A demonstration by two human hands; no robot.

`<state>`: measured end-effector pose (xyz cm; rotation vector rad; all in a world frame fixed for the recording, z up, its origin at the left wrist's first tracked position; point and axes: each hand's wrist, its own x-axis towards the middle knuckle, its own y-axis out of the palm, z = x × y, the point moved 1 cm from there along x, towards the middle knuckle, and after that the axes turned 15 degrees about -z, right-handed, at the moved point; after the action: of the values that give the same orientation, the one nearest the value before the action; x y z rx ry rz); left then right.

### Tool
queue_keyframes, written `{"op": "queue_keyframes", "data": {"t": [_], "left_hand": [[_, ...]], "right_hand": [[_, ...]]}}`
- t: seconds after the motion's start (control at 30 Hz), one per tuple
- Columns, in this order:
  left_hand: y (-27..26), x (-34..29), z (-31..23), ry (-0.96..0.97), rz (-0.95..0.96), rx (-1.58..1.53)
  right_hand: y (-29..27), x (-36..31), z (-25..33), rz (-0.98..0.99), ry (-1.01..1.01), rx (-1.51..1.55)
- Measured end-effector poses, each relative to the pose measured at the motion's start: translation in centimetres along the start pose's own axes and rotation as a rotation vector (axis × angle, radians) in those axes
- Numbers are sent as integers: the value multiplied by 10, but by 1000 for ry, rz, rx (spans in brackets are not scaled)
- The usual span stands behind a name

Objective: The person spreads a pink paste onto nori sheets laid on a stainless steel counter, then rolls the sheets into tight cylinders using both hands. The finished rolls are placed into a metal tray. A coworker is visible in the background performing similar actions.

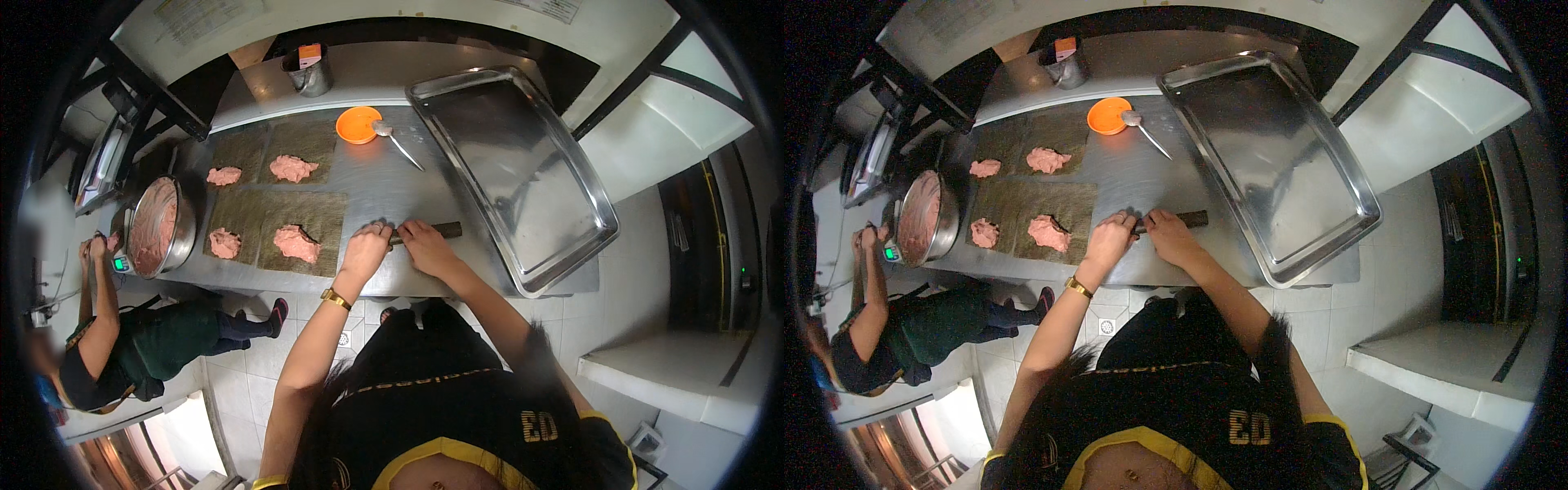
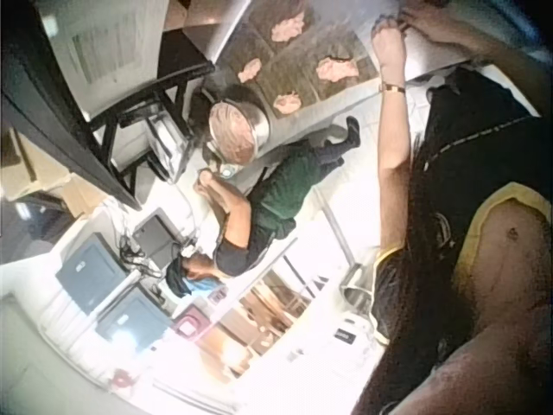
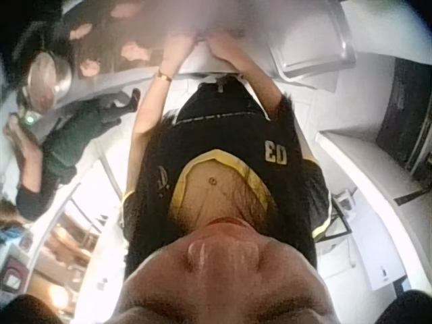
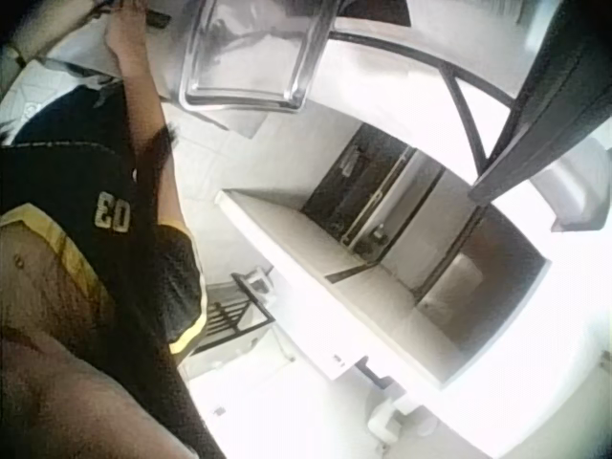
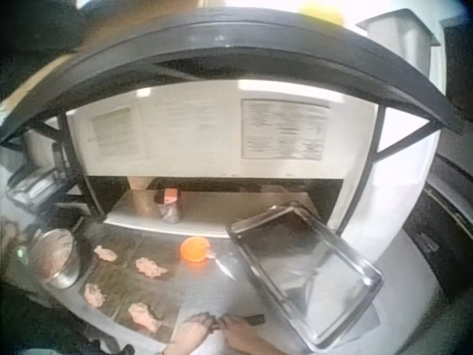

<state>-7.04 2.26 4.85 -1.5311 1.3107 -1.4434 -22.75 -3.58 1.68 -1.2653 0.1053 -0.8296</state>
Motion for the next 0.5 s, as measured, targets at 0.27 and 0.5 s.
{"op": "queue_keyframes", "data": {"t": [0.27,0.5], "left_hand": [[6,-10,14,-34,28,-22],[-11,-1,11,-110,161,-29]], "right_hand": [[-3,-7,-7,-38,-21,-23],[-16,-33,-35,-151,74,-110]]}}
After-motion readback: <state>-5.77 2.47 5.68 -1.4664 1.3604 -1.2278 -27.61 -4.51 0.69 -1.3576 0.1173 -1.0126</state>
